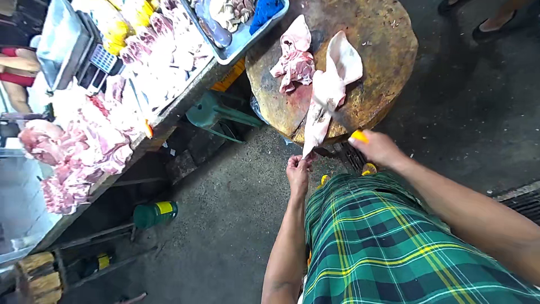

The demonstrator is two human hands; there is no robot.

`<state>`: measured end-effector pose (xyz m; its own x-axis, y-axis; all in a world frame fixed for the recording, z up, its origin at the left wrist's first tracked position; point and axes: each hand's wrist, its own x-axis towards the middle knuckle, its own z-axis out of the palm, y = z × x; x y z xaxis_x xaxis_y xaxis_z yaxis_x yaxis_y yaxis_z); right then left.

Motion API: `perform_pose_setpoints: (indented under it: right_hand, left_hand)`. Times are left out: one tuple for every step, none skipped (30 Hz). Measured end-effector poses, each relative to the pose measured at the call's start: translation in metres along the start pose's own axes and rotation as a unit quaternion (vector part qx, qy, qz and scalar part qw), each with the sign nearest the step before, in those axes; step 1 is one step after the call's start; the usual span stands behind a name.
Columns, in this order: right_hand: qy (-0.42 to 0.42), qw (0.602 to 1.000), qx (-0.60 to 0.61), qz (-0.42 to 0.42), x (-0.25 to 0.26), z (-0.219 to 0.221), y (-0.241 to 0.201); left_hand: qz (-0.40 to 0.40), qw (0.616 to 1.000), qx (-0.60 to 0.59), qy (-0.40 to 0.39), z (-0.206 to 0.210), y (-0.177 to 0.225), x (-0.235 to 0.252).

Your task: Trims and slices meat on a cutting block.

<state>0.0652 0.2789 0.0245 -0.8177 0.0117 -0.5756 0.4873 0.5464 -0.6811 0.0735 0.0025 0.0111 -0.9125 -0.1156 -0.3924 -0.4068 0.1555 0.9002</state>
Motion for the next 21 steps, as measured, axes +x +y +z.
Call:
perform_pose_setpoints:
  right_hand:
    - [-0.017,0.995,0.093,0.022,0.006,-0.015,0.015]
    - [-0.027,0.980,0.195,0.039,0.015,-0.028,0.030]
    - [-0.042,0.954,0.291,0.061,0.025,-0.037,0.045]
    - [-0.057,0.925,0.367,0.085,0.036,-0.044,0.058]
    - [-0.062,0.903,0.413,0.101,0.045,-0.049,0.070]
    - [-0.063,0.893,0.432,0.105,0.050,-0.051,0.081]
    - [-0.066,0.893,0.433,0.104,0.051,-0.050,0.089]
    - [-0.065,0.896,0.428,0.103,0.048,-0.050,0.094]
    - [-0.060,0.901,0.418,0.101,0.043,-0.048,0.096]
    - [-0.054,0.908,0.403,0.104,0.036,-0.046,0.099]
    - [-0.053,0.914,0.388,0.108,0.029,-0.045,0.102]
    - [-0.051,0.918,0.376,0.114,0.022,-0.043,0.103]
    - [-0.046,0.920,0.371,0.122,0.016,-0.041,0.104]
    - [-0.040,0.919,0.369,0.128,0.012,-0.037,0.106]
    - [-0.033,0.920,0.368,0.133,0.008,-0.033,0.109]
    - [-0.023,0.923,0.361,0.133,0.005,-0.029,0.113]
    - [-0.007,0.931,0.343,0.126,0.003,-0.026,0.115]
    - [0.018,0.942,0.314,0.115,0.000,-0.023,0.116]
    - [0.045,0.956,0.268,0.106,-0.005,-0.020,0.113]
    - [0.074,0.969,0.215,0.095,-0.011,-0.018,0.110]
    - [0.098,0.979,0.162,0.081,-0.017,-0.015,0.106]
  left_hand:
    - [-0.027,1.000,0.005,0.000,0.001,-0.003,0.003]
    - [-0.047,0.999,0.002,0.003,0.004,-0.007,0.009]
    - [-0.057,0.998,-0.011,0.013,0.008,-0.012,0.020]
    - [-0.059,0.998,-0.021,0.013,0.013,-0.017,0.029]
    - [-0.053,0.998,-0.027,0.004,0.017,-0.022,0.035]
    - [-0.041,0.999,-0.027,-0.010,0.022,-0.026,0.039]
    - [-0.028,0.999,-0.019,-0.017,0.029,-0.030,0.041]
    - [-0.018,1.000,-0.008,-0.018,0.035,-0.032,0.042]
    - [-0.008,1.000,0.010,-0.015,0.040,-0.033,0.042]
    - [0.003,0.999,0.033,-0.012,0.047,-0.033,0.040]
    - [0.014,0.997,0.069,-0.008,0.053,-0.031,0.038]
    - [0.022,0.994,0.108,-0.009,0.056,-0.027,0.035]
    - [0.027,0.989,0.146,-0.007,0.059,-0.025,0.034]
    - [0.029,0.982,0.186,-0.006,0.060,-0.024,0.034]
    - [0.027,0.974,0.227,-0.001,0.059,-0.022,0.032]
    - [0.024,0.962,0.270,0.010,0.058,-0.021,0.032]
    - [0.019,0.948,0.318,0.019,0.056,-0.019,0.032]
    - [0.015,0.933,0.360,0.015,0.053,-0.015,0.032]
    - [0.012,0.922,0.387,-0.002,0.048,-0.010,0.030]
    - [0.010,0.920,0.389,-0.035,0.042,-0.004,0.028]
    - [0.012,0.924,0.376,-0.072,0.035,0.001,0.025]
